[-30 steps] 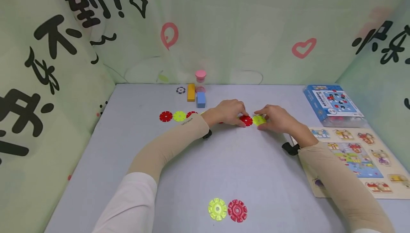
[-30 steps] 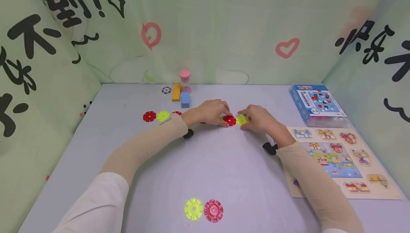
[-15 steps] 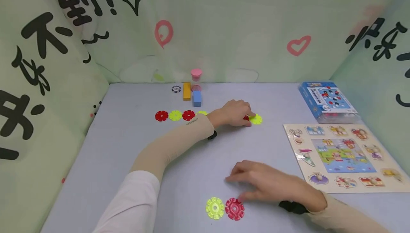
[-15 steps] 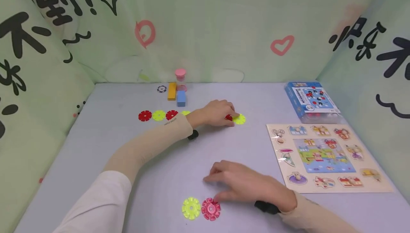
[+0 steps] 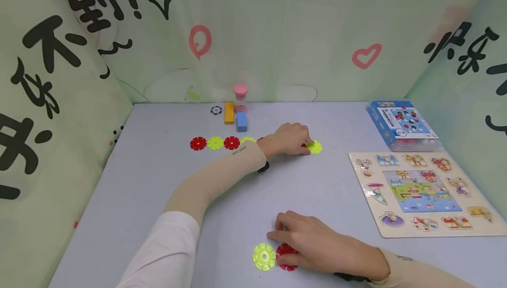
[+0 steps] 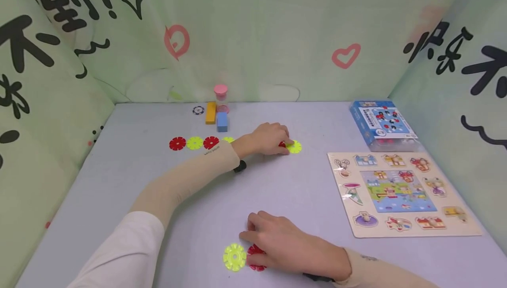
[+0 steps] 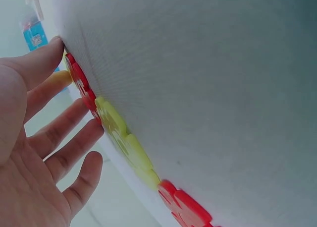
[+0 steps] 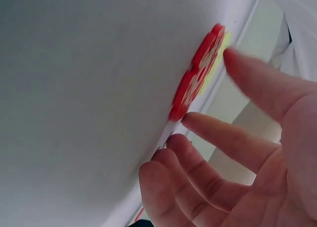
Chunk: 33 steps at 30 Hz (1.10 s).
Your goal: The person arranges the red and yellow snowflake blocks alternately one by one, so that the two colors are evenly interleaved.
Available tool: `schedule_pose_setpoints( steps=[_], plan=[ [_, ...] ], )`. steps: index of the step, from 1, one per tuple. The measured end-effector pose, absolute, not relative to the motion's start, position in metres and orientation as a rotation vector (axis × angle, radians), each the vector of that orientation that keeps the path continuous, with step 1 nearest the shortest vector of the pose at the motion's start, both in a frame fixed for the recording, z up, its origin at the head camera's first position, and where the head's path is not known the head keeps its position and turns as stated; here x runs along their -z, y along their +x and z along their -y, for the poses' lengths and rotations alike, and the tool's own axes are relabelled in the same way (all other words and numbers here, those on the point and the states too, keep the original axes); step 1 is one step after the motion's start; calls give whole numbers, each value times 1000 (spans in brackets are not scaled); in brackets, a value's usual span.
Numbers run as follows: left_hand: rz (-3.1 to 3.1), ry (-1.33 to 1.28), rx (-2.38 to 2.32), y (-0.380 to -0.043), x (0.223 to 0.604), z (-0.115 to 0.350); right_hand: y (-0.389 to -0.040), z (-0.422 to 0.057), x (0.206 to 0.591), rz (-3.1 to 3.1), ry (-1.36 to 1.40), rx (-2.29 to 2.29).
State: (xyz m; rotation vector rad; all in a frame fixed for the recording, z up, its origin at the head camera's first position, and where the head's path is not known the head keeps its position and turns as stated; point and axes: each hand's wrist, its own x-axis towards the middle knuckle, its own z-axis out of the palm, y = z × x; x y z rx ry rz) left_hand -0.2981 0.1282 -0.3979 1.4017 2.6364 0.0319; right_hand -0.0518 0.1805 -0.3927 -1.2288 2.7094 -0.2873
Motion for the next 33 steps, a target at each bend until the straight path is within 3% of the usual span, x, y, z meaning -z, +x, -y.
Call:
schedule_pose_setpoints(
  steps=[20,26,33],
  plan=[
    [-2652,1406,-44,-299,403,-127,-41,-191,387,-2596,-1053,392],
    [-2653,1396,-49,-299,402,-127,-39,-188,387,-2635,-1168,405],
    [-2649,1377,-102,-299,399,-129,-64,-206,382,-2711,-1141,454]
  ],
)
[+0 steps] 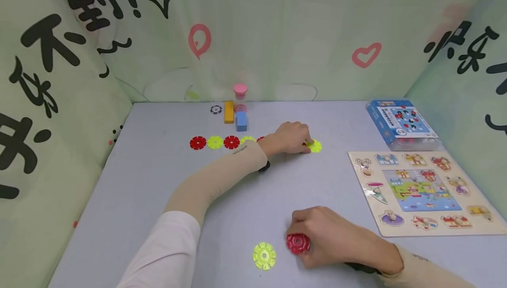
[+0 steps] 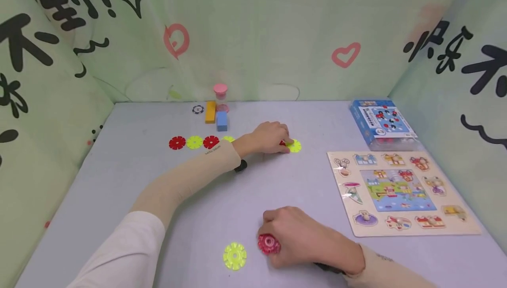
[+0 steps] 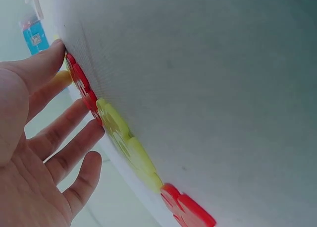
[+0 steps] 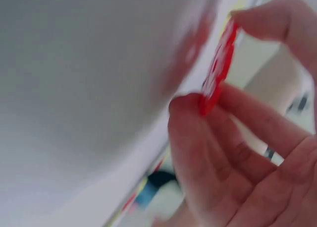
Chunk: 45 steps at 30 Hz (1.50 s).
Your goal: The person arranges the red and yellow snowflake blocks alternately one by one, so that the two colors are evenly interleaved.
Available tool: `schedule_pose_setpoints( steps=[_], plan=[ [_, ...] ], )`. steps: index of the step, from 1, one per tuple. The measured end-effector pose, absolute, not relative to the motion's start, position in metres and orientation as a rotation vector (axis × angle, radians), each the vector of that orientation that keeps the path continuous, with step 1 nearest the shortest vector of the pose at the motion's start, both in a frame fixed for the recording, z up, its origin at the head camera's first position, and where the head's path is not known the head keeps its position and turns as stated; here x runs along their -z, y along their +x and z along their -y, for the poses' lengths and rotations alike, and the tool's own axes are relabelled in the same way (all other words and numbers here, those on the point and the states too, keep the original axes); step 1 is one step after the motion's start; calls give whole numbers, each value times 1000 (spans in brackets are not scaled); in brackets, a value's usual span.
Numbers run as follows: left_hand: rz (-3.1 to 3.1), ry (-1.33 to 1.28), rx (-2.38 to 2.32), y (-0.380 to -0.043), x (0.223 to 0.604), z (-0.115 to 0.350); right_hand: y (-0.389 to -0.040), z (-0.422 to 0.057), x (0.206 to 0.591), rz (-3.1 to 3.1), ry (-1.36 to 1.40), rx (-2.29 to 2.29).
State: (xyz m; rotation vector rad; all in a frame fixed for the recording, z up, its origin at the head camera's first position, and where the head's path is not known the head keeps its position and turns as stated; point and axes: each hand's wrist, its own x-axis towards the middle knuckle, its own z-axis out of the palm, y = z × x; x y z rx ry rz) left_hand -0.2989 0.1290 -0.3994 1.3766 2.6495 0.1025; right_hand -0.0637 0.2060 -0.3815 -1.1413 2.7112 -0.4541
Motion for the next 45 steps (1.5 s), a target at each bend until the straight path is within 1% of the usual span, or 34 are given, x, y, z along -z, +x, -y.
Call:
schedule_pose_setpoints(
  steps=[4,8,11,14,17,24,37,42,45],
  plan=[
    [-2644,1379,-103,-298,399,-130,-102,-241,374,-2751,-976,540],
    [-2650,1390,-112,-299,397,-131,-157,-291,365,-2905,-792,527],
    [-2656,1383,-119,-299,397,-131,-195,-322,362,-3008,-597,476],
    [-2648,1372,-137,-299,395,-132,-221,-340,365,-3018,-442,423],
    [-2644,1365,-155,-299,395,-134,-236,-346,370,-2972,-388,371],
    [-2652,1374,-170,-299,399,-135,-244,-343,374,-2915,-478,311],
    [-2665,1366,-114,-298,403,-134,-242,-339,386,-2900,-496,325],
    [-2672,1376,-115,-299,402,-133,-235,-340,382,-2982,-523,368],
    [-2668,1387,-111,-301,402,-133,-221,-332,379,-3043,-575,458]
  ],
)
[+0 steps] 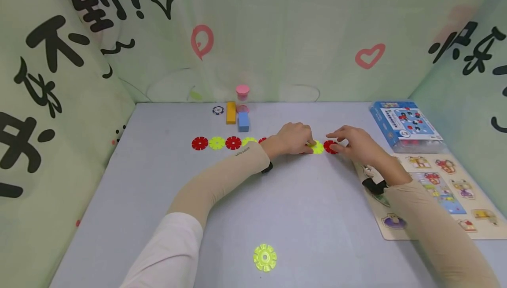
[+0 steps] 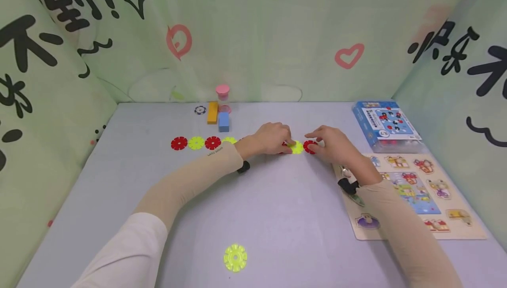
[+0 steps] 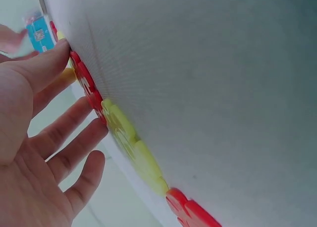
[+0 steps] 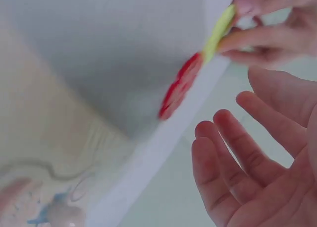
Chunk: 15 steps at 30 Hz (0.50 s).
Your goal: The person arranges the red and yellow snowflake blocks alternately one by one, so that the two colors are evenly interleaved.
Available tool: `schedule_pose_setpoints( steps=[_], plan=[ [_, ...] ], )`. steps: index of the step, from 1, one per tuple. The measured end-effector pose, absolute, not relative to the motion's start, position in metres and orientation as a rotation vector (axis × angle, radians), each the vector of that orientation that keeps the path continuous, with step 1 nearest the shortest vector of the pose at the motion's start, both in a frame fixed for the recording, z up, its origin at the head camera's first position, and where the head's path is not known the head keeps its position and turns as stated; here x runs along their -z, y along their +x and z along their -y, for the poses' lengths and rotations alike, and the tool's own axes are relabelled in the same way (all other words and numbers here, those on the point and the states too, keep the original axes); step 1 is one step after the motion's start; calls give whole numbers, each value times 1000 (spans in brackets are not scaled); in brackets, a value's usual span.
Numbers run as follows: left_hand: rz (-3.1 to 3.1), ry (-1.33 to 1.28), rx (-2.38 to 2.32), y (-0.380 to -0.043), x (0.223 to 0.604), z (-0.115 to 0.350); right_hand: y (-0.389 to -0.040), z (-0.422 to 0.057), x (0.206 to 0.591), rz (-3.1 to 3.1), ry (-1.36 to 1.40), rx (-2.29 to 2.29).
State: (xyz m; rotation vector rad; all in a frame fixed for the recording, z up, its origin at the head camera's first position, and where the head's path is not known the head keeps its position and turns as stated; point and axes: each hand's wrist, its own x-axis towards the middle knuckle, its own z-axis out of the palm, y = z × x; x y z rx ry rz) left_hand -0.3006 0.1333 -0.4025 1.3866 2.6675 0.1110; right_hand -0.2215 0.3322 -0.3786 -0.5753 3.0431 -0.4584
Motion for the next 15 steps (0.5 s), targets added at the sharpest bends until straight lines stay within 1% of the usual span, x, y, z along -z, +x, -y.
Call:
schedule_pose_setpoints(
  steps=[3,7,11,15],
  plan=[
    [-2663,1404,-89,-302,403,-135,-192,-311,375,-3027,-680,545],
    [-2658,1390,-104,-302,402,-139,-141,-264,373,-2824,-939,568],
    [-2634,1358,-159,-300,400,-144,-99,-216,374,-2632,-1188,459],
    [-2612,1341,-135,-295,399,-153,-73,-179,384,-2535,-1434,254]
  ],
)
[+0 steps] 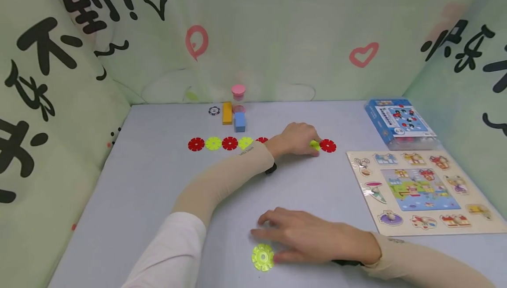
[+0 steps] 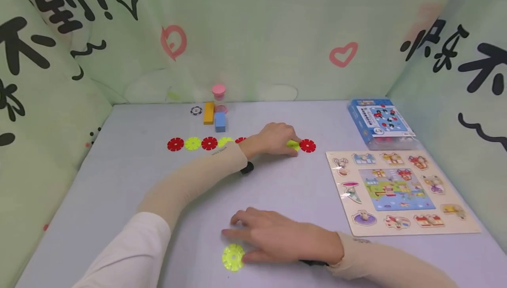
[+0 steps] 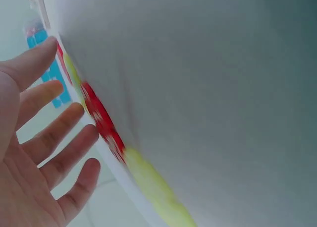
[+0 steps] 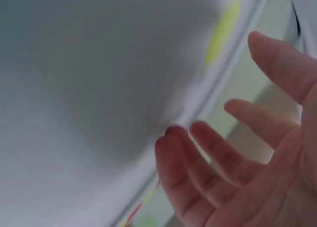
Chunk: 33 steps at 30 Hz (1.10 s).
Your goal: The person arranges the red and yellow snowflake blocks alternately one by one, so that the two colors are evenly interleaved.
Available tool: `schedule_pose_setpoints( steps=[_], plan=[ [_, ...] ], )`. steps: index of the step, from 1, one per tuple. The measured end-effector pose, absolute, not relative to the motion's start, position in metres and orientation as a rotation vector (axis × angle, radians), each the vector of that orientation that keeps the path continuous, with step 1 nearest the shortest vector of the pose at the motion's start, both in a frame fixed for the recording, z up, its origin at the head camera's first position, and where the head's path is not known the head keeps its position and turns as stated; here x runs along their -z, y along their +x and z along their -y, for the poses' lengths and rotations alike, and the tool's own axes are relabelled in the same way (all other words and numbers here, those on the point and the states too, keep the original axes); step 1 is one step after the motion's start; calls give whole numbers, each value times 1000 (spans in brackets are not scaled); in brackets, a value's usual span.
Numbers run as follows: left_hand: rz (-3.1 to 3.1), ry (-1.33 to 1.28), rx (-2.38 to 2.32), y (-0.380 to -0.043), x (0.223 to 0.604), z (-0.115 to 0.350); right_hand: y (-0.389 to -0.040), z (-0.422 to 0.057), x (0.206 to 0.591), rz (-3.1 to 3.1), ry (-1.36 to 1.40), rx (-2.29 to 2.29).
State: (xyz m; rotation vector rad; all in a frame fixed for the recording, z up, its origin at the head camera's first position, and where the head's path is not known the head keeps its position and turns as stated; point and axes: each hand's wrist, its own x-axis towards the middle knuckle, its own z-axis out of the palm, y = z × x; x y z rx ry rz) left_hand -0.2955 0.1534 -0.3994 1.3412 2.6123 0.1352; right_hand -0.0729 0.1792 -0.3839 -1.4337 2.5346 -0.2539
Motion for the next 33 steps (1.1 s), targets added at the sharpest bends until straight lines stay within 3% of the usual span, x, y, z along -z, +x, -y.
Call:
schedule_pose_setpoints(
  steps=[6,24,33],
  plan=[
    [-2625,1339,20,-288,399,-164,-57,-159,396,-2573,-1639,32],
    [-2704,1304,11,-285,397,-171,-63,-171,389,-2459,-1502,305],
    [-2710,1284,-52,-286,398,-175,-57,-169,390,-2524,-1571,267]
  ],
)
